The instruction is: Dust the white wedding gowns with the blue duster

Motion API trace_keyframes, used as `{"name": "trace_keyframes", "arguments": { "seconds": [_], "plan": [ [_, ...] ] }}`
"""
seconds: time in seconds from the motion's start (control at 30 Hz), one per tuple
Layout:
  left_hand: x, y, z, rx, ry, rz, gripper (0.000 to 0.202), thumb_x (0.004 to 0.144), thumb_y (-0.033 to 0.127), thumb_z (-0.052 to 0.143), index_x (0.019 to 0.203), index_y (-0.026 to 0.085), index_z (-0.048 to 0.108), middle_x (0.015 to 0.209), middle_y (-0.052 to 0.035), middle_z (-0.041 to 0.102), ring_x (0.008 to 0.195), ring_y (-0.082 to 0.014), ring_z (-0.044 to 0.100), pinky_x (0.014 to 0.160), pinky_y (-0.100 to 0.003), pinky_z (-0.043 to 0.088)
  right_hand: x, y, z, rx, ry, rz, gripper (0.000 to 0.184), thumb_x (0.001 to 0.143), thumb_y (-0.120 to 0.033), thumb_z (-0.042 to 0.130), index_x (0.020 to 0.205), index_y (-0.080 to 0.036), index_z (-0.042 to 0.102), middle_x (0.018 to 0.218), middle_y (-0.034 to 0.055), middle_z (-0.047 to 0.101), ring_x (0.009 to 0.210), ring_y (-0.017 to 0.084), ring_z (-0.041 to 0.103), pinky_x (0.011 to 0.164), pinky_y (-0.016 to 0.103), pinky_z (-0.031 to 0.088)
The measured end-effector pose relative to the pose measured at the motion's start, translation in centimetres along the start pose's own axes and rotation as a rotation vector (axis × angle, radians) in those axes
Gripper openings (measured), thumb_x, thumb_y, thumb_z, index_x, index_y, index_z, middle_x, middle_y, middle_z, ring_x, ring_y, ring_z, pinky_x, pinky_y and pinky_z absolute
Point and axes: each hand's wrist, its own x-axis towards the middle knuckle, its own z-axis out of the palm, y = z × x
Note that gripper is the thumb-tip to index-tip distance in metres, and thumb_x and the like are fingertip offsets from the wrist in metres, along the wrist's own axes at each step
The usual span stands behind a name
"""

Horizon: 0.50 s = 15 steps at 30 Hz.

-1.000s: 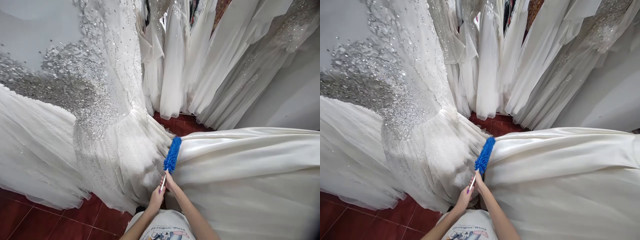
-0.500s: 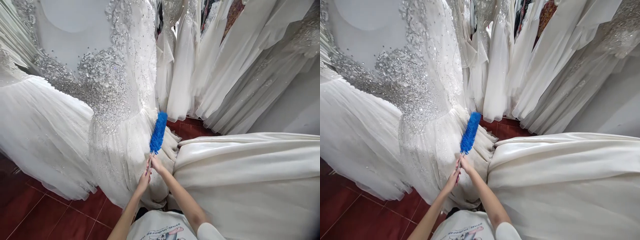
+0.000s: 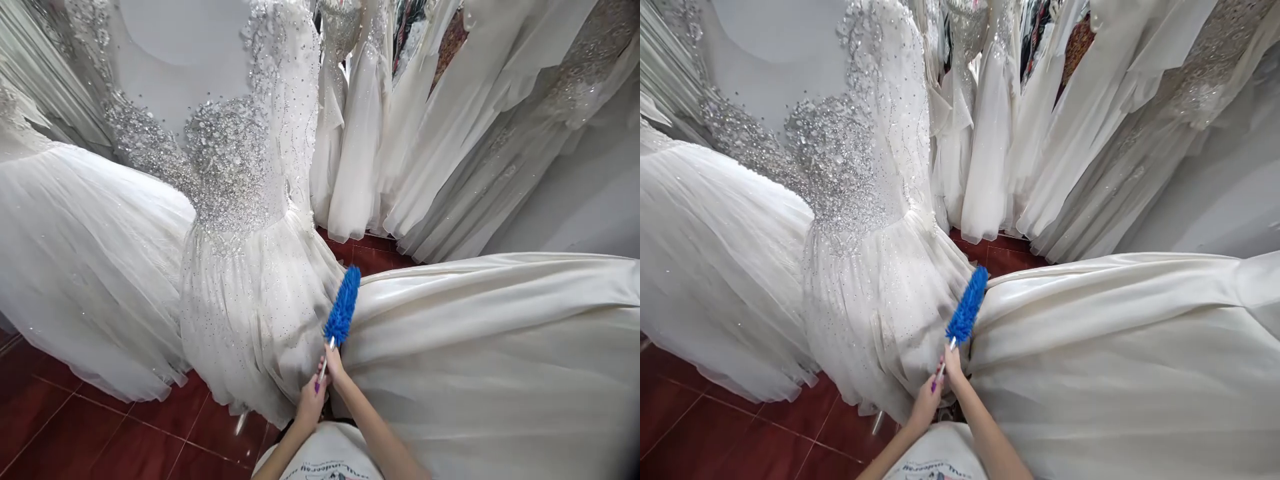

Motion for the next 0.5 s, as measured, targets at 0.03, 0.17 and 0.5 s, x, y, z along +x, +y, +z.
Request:
{"name": "trace_keyframes", "arguments": {
  "seconds": [0.03, 0.17, 0.5],
  "plan": [
    [-0.7, 0.8, -0.6, -0.038, 0.023, 0.042, 0.06, 0.081, 0.066, 0.043, 0.114, 0.019, 0.062, 0.114, -0.0145, 0.07, 0.109, -0.0283, 0.063, 0.097, -0.04, 0.045, -0.7, -0.8, 0.8, 0.008, -0.018, -0.059, 0.021, 0.087, -0.044, 0.037, 0.075, -0.027, 0.032, 0.051, -0.0091, 0.042, 0.038, 0.01, 0.042, 0.041, 0.024, 0.038],
    [-3.5, 3.4, -4.0, -0.237, 0.18, 0.156, 0.061, 0.082, 0.058, 0.049, 0.132, 0.024, 0.049, 0.127, -0.0112, 0.065, 0.126, -0.0238, 0.054, 0.1, -0.034, 0.046, -3.5, -2.7, 5.2, -0.021, -0.18, -0.234, 0.027, 0.082, -0.052, 0.049, 0.084, -0.026, 0.041, 0.052, -0.0094, 0.049, 0.039, 0.009, 0.043, 0.041, 0.025, 0.039],
    [-7.2, -5.5, -6.4, -0.275, 0.014, -0.257, 0.085, 0.037, 0.097, 0.045, 0.076, 0.022, 0.054, 0.032, 0.0129, 0.032, 0.028, -0.0067, 0.025, 0.036, -0.024, 0.026, -5.2, 7.2, 6.7, -0.094, -0.15, 0.001, 0.019, 0.09, -0.043, 0.042, 0.093, -0.026, 0.033, 0.05, -0.0121, 0.048, 0.041, 0.011, 0.05, 0.042, 0.022, 0.039]
  ]
}}
